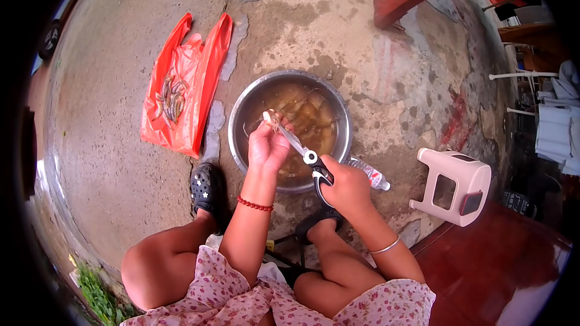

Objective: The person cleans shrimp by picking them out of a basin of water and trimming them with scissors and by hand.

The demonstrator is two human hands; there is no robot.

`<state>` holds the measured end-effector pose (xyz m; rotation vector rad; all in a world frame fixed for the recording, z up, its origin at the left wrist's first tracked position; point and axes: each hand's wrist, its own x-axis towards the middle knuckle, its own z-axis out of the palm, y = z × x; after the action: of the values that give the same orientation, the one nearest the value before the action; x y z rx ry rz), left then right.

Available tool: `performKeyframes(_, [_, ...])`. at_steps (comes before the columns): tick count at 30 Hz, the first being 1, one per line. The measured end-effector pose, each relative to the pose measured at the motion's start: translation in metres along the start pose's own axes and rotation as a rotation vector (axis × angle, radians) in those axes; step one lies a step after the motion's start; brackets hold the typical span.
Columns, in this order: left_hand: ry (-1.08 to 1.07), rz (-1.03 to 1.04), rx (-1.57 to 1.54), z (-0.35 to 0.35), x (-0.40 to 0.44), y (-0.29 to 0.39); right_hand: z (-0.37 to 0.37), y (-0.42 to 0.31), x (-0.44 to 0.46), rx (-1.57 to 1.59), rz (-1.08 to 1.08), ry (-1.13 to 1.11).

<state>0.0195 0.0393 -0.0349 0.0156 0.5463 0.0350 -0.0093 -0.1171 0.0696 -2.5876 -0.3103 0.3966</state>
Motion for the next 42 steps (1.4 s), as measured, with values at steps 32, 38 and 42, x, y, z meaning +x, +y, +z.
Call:
performKeyframes(32, [0.138,0.091,0.038,0.013,-0.010,-0.012,0.005,-0.007,0.008,0.899,0.495,-0.204])
performKeyframes(38, [0.040,0.112,0.060,0.020,-0.011,-0.008,0.007,0.000,0.006,0.632,0.250,-0.014])
performKeyframes(42, [0.050,0.168,0.070,0.028,-0.014,-0.005,0.000,0.000,0.002,0.364,0.105,0.008])
